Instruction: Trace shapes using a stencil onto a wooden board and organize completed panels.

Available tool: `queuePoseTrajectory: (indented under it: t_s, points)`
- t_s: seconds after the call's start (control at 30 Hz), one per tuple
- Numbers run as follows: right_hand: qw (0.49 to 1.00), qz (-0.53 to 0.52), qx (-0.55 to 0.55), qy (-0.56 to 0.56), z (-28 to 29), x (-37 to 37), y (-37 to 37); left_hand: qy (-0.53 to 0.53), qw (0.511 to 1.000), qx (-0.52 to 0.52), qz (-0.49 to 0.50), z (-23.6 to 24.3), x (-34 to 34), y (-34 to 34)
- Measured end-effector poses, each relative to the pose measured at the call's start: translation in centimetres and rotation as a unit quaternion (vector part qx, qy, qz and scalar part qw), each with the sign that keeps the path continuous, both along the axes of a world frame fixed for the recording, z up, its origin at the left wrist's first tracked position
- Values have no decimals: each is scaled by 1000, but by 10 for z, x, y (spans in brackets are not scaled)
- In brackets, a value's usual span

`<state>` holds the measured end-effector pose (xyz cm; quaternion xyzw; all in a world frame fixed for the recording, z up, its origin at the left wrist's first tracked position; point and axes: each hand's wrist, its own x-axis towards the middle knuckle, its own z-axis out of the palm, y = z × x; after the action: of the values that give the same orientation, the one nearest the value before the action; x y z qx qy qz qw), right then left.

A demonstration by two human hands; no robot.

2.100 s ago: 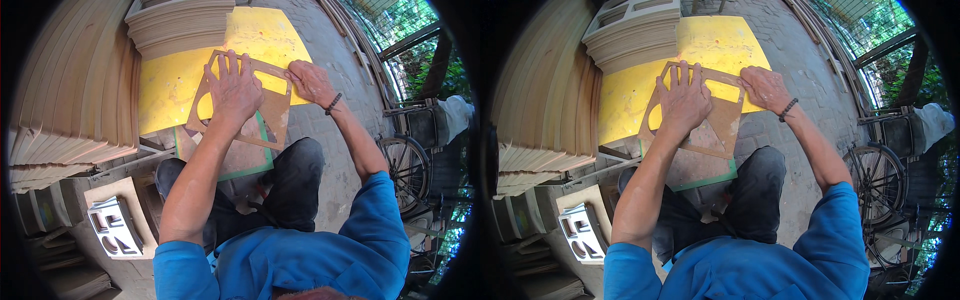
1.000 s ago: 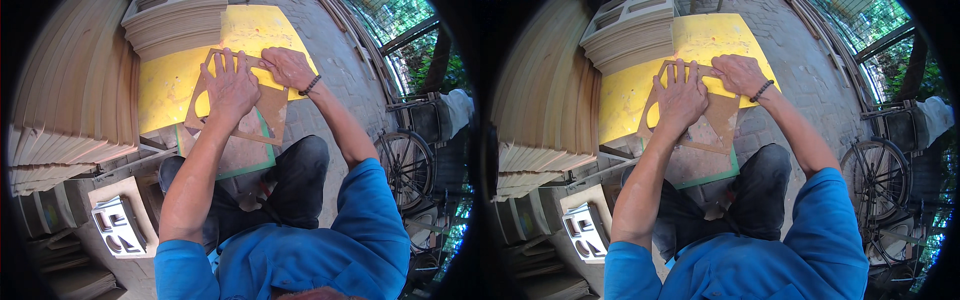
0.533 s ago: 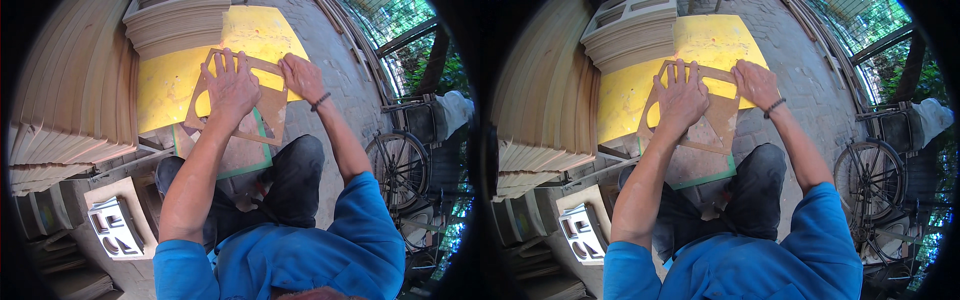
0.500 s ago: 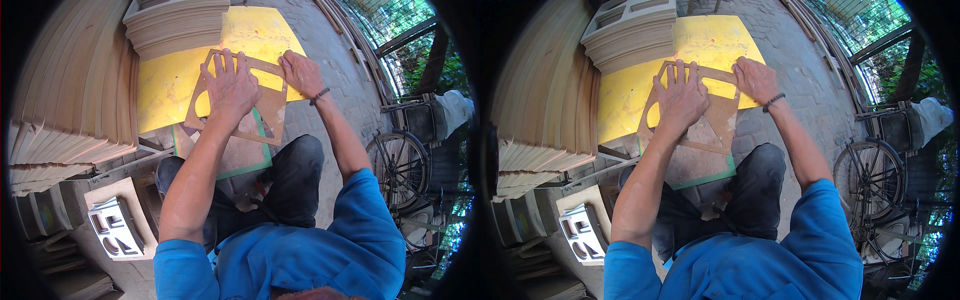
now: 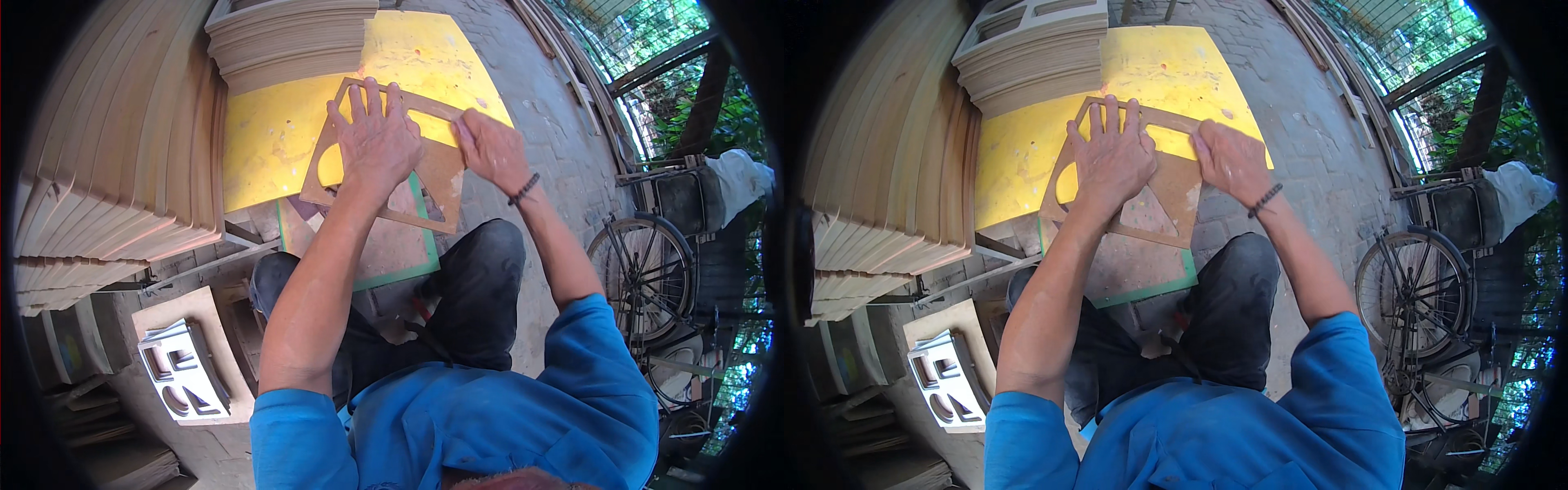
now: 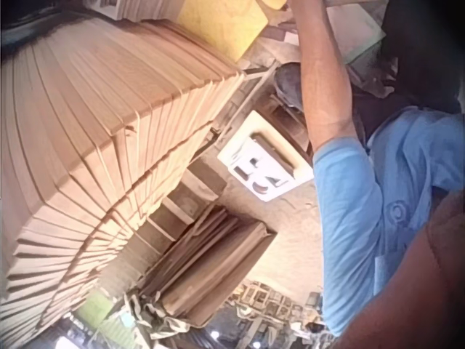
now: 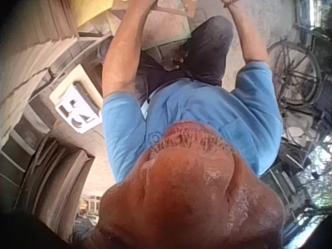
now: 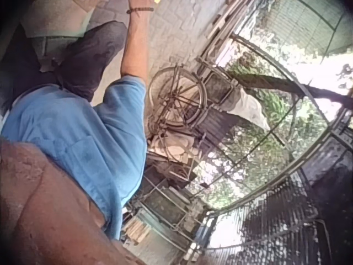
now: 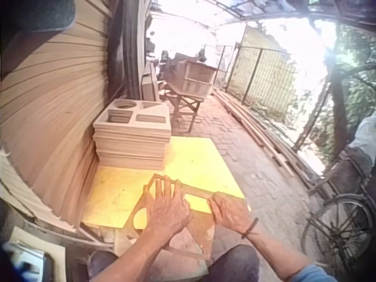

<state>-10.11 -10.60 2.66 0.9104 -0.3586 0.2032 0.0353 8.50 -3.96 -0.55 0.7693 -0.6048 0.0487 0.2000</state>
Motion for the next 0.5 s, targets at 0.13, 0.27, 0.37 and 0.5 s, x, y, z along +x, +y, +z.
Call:
queuePoseTrajectory:
  t_s: [0.13,0.27,0.37,0.5]
  points:
    - [995,-92,2,29,-1,8,0,5,1000,-3,3,-4,2,-3]
    - [999,-49,-3,2,2,0,35,13,1000,23,0,2,2,2]
    - [994,-99,32,40,3,2,18,13,1000,8,7,4,4,2]
    - [989,-136,-13,50,1,-3,3,34,999,9,-1,3,0,-1]
